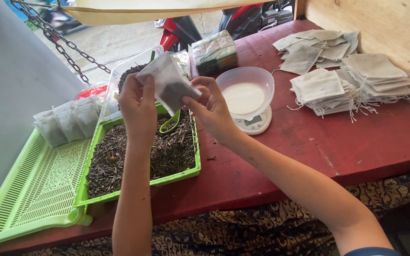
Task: Filling and weighing individual tea bags with loose tea leaves using a spoon and a digital scale
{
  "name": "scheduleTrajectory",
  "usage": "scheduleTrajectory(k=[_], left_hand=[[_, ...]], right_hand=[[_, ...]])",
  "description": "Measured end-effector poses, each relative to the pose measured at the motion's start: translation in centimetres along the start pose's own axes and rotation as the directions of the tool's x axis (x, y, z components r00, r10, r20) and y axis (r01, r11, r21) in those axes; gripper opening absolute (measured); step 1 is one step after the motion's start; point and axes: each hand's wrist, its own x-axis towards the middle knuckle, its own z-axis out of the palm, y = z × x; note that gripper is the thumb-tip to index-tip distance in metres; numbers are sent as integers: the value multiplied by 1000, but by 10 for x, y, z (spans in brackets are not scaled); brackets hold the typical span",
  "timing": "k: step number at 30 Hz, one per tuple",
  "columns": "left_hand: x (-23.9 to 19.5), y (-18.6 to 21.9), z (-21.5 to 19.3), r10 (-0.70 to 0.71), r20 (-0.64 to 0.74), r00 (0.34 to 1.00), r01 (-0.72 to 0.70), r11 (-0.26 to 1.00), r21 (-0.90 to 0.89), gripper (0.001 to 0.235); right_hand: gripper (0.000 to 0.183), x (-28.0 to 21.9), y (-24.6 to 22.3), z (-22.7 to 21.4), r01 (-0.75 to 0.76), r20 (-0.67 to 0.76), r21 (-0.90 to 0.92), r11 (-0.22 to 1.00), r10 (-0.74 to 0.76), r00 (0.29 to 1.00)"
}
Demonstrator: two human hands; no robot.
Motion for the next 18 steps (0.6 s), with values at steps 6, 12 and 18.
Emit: scheduleTrajectory(k=[6,12,18], left_hand=[[0,13,-3,73,-188,980,-60,995,75,25],[3,-1,-8,84,-277,957,-80,996,27,32],[5,-7,-8,50,-287,957,-45,999,27,30]], right_hand=[[31,6,-4,-12,33,18,-87,996,-32,999],[31,3,6,-10,1,105,-215,977,23,994],[34,5,14,-16,-9,159,-264,965,52,986]])
